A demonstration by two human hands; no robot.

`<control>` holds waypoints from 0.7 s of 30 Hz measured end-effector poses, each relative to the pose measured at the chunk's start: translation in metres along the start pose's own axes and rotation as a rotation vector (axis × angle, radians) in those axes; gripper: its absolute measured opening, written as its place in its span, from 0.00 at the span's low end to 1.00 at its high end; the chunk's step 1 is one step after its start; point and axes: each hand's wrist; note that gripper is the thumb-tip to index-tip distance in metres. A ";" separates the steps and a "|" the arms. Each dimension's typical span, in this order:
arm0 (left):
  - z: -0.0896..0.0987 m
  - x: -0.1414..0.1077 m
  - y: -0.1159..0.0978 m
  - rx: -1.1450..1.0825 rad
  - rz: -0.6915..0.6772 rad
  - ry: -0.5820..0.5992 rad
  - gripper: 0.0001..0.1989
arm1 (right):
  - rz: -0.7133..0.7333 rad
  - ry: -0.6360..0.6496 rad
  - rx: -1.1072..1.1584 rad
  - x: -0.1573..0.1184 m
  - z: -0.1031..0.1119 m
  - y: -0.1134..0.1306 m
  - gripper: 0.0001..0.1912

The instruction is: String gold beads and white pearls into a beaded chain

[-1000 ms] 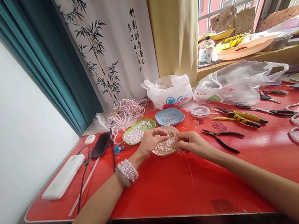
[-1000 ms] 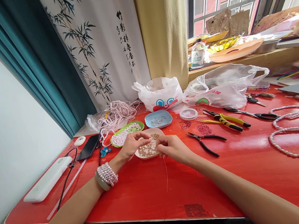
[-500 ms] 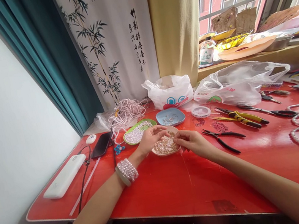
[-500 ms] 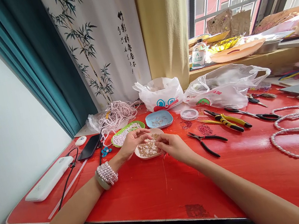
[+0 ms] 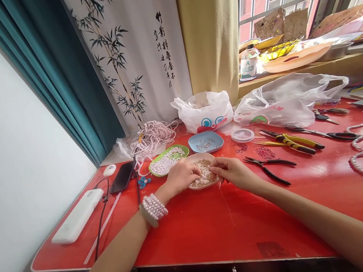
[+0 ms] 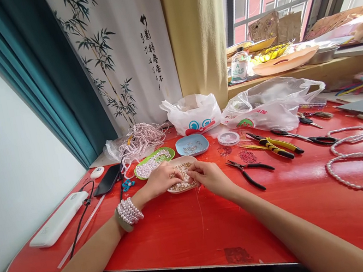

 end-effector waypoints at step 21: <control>-0.011 0.012 0.006 -0.658 0.104 -0.134 0.12 | -0.028 0.054 0.041 -0.002 -0.001 -0.001 0.10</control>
Point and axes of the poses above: each hand's wrist, its own x-axis towards the middle knuckle, its own z-axis out of the back of the hand, y = z × x, and after that the axes turned 4 degrees about x, right-handed
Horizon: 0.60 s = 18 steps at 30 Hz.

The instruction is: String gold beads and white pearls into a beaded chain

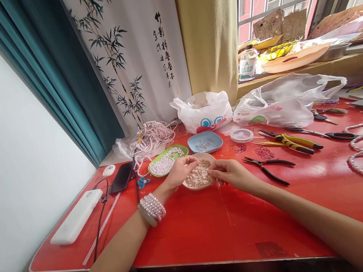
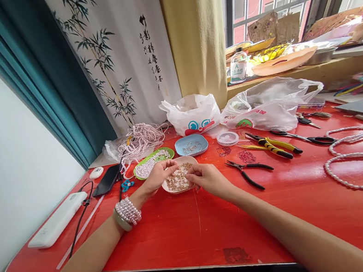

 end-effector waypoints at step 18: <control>0.003 0.000 0.002 -0.178 0.045 -0.023 0.12 | -0.051 -0.001 0.025 0.000 -0.001 0.003 0.09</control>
Point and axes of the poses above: each hand's wrist, its own x-axis towards the middle knuckle, its own z-axis out of the back of the hand, y = z × x, and after that the axes turned 4 degrees about x, right-handed
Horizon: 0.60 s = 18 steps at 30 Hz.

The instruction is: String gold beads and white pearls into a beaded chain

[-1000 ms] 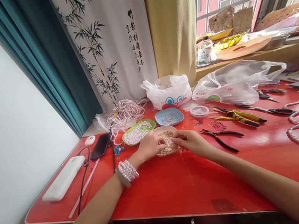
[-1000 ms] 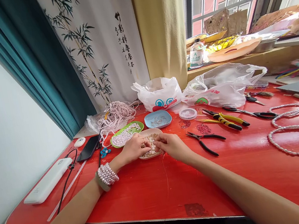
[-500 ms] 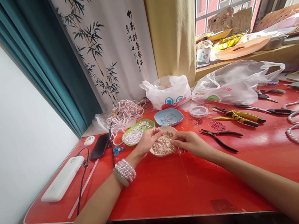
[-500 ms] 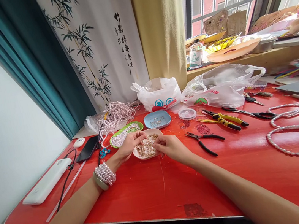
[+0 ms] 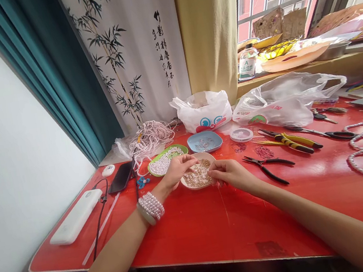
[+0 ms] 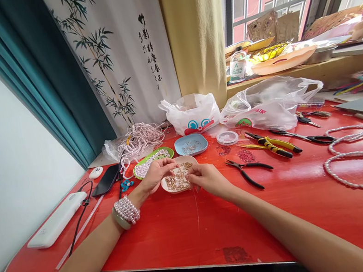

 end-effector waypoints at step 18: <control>0.011 -0.011 -0.011 0.852 -0.126 0.134 0.07 | -0.003 -0.018 -0.014 -0.001 0.002 0.002 0.08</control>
Point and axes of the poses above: each hand's wrist, its own x-axis towards the middle knuckle, its own z-axis out of the back of the hand, y = z × x, and after that the axes turned 4 degrees about x, right-handed
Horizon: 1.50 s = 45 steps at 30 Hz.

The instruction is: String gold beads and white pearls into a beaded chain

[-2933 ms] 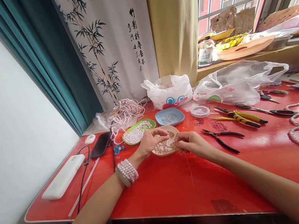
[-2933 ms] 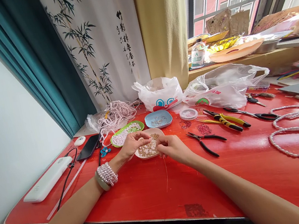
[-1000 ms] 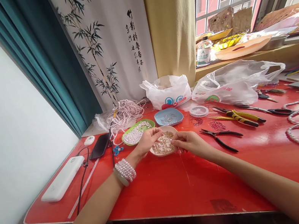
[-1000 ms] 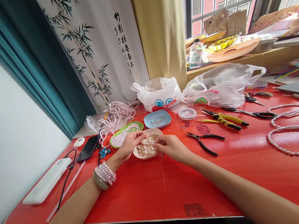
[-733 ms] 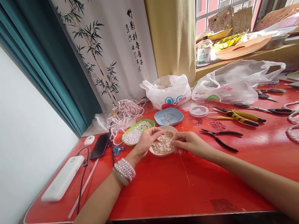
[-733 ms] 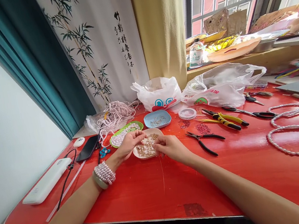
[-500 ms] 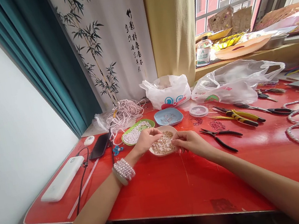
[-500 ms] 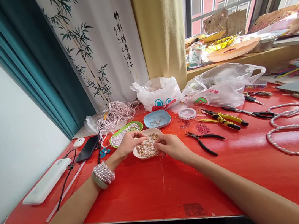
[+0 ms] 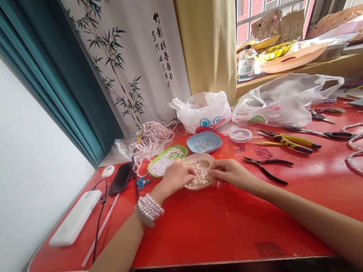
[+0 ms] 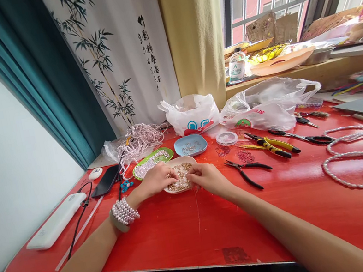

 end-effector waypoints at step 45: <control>-0.005 0.008 0.006 -1.231 0.287 0.049 0.10 | 0.002 0.048 0.105 -0.004 -0.004 0.006 0.06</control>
Point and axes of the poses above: each hand's wrist, its own x-axis towards the middle knuckle, its own z-axis out of the back of the hand, y = z × x, and after that the axes turned 4 degrees about x, right-handed
